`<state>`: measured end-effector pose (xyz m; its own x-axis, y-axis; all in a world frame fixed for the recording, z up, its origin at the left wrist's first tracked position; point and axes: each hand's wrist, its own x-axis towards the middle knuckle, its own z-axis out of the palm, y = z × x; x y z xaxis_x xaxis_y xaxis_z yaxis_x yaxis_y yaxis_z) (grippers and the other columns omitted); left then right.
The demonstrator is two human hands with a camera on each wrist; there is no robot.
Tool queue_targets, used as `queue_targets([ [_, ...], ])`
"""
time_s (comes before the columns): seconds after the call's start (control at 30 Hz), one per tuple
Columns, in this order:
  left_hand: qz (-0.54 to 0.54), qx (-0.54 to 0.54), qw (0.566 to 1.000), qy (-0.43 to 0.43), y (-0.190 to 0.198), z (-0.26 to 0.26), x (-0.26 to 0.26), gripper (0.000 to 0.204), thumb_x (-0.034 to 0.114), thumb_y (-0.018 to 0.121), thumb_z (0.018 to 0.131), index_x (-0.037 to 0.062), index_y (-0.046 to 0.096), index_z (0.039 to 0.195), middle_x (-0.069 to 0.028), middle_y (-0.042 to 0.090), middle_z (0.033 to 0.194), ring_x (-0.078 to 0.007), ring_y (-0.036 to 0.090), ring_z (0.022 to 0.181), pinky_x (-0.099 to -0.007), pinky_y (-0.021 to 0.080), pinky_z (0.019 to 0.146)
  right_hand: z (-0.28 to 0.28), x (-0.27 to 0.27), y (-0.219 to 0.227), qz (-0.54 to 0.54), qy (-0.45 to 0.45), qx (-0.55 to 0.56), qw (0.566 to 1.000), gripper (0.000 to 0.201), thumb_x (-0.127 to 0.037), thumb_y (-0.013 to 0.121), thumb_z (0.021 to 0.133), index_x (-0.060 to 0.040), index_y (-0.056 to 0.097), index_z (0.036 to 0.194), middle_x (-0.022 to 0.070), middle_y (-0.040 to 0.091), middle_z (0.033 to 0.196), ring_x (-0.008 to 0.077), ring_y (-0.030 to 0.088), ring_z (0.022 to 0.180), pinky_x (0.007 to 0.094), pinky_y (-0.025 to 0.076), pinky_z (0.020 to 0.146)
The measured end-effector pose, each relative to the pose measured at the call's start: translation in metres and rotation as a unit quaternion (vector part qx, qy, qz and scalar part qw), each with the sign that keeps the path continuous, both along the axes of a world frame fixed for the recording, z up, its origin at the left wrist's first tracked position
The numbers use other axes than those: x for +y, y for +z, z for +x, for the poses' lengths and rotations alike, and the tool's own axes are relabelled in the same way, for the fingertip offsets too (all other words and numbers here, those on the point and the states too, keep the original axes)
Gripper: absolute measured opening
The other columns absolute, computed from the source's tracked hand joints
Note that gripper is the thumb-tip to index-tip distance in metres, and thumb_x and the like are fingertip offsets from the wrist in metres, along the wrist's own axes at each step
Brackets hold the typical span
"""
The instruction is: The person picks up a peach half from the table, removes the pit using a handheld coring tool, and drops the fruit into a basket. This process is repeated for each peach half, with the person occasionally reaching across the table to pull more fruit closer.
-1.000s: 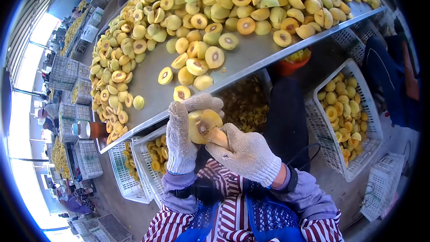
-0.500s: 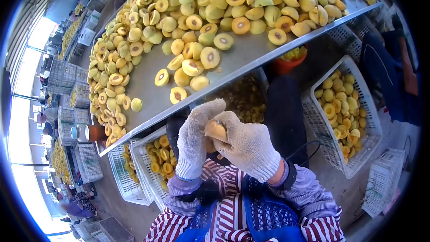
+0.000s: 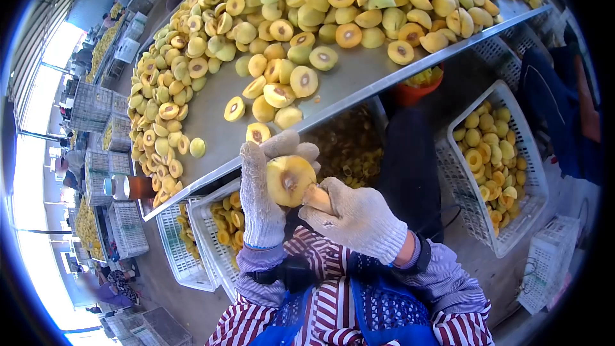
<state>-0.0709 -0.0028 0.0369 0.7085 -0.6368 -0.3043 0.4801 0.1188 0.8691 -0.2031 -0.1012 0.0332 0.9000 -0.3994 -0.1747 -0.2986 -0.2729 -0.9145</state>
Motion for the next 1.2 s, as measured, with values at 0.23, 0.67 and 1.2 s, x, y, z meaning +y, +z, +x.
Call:
queue_targets([
  [0.23,0.009,-0.075,0.997,-0.027,0.004,-0.009,0.004,0.083,0.067,0.038,0.097,-0.0083,0.057,0.126,-0.0198,0.065,0.116,-0.0248,0.065,0.103,-0.0337,0.053,0.093,0.002,0.004,-0.003,-0.038,0.025,0.028,0.999,0.04,-0.045,0.067,0.088,-0.0072,0.058,0.093,0.0175,0.065,0.07,0.0386,0.066,0.066,0.0444,0.052,0.058],
  [0.67,0.113,-0.287,0.94,-0.148,0.02,-0.001,0.003,0.074,0.064,0.04,0.098,-0.0036,0.066,0.112,-0.0163,0.069,0.104,-0.0246,0.065,0.096,-0.0343,0.052,0.088,-0.004,0.002,-0.003,0.161,0.096,0.086,0.978,0.041,-0.04,0.064,0.092,-0.0057,0.06,0.113,0.018,0.069,0.095,0.0337,0.069,0.089,0.0382,0.053,0.078],
  [1.2,0.082,-0.352,0.931,-0.051,-0.003,-0.026,0.005,0.05,0.041,0.051,0.101,-0.0033,0.061,0.12,-0.013,0.067,0.111,-0.0203,0.065,0.098,-0.0328,0.051,0.088,-0.009,-0.007,0.0,0.313,0.087,0.097,0.941,0.031,-0.032,0.065,0.093,-0.0035,0.062,0.106,0.0102,0.069,0.088,0.022,0.067,0.083,0.035,0.052,0.077],
])
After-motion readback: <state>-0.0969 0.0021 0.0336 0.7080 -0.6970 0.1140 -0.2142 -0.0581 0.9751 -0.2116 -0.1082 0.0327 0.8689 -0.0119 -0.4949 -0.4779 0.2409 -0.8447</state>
